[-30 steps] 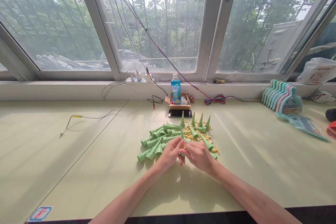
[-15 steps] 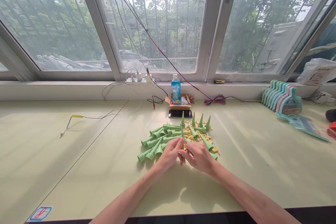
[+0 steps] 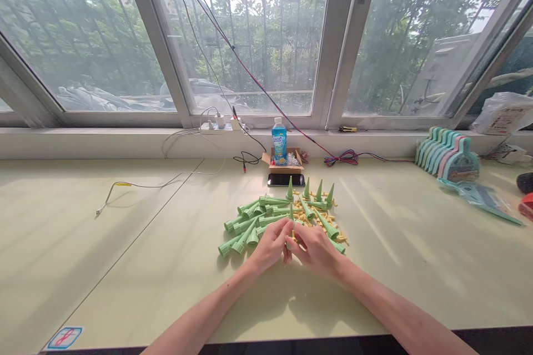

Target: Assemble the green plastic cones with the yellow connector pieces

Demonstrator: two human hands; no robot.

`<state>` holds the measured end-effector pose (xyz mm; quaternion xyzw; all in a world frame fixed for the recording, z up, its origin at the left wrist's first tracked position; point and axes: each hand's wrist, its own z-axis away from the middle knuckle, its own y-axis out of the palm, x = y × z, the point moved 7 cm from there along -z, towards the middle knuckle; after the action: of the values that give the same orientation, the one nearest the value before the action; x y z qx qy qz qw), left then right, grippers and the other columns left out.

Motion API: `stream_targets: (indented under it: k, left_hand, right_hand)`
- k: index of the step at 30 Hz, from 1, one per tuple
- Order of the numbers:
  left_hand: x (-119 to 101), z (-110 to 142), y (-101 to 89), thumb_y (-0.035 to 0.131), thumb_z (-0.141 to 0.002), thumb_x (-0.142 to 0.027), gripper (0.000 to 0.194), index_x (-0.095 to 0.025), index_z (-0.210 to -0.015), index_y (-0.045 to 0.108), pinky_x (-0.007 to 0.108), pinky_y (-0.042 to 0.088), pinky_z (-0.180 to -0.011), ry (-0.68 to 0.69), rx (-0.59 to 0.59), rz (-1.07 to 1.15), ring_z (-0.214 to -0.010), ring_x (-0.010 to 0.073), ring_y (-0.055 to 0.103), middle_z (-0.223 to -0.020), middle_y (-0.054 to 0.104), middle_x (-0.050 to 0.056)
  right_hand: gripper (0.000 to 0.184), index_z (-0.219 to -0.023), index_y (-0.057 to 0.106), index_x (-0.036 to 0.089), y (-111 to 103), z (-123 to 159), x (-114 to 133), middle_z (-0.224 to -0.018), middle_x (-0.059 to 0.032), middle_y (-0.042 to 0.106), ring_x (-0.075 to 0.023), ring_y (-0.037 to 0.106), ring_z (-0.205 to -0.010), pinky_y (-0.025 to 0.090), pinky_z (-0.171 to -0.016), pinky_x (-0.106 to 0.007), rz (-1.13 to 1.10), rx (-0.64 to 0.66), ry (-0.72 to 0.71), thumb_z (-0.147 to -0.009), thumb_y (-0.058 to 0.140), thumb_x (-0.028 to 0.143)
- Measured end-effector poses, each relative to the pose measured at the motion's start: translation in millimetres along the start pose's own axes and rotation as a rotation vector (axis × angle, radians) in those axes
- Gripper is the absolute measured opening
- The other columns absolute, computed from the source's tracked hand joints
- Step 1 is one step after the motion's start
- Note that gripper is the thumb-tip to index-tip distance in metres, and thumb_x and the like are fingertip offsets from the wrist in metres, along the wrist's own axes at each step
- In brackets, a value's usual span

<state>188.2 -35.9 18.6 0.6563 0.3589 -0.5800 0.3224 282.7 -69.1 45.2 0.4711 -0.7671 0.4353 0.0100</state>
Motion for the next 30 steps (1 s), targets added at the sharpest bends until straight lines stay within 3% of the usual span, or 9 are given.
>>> stream_targets:
  k: [21, 30]
  left_hand:
    - [1, 0, -1.3, 0.051, -0.093, -0.059, 0.044, -0.02, -0.073, 0.046, 0.02, 0.04, -0.033, -0.03, -0.011, -0.02, -0.037, 0.013, 0.057, -0.054, 0.057, -0.003]
    - [-2, -1, -4.2, 0.052, -0.093, -0.056, 0.043, -0.017, -0.075, 0.049, 0.019, 0.043, -0.037, -0.01, -0.063, -0.065, -0.043, 0.0087, 0.056, -0.07, 0.052, -0.002]
  right_hand:
    - [0.025, -0.073, 0.041, 0.021, 2, -1, -4, -0.056, 0.0076, 0.038, -0.0073, 0.026, -0.046, 0.024, -0.047, -0.022, 0.024, 0.007, 0.016, -0.097, 0.047, 0.027]
    - [0.033, -0.072, 0.042, 0.021, -9, 1, -19, -0.053, 0.007, 0.037, -0.0088, 0.032, -0.045, 0.028, -0.045, -0.023, -0.104, -0.162, 0.121, -0.101, 0.043, 0.038]
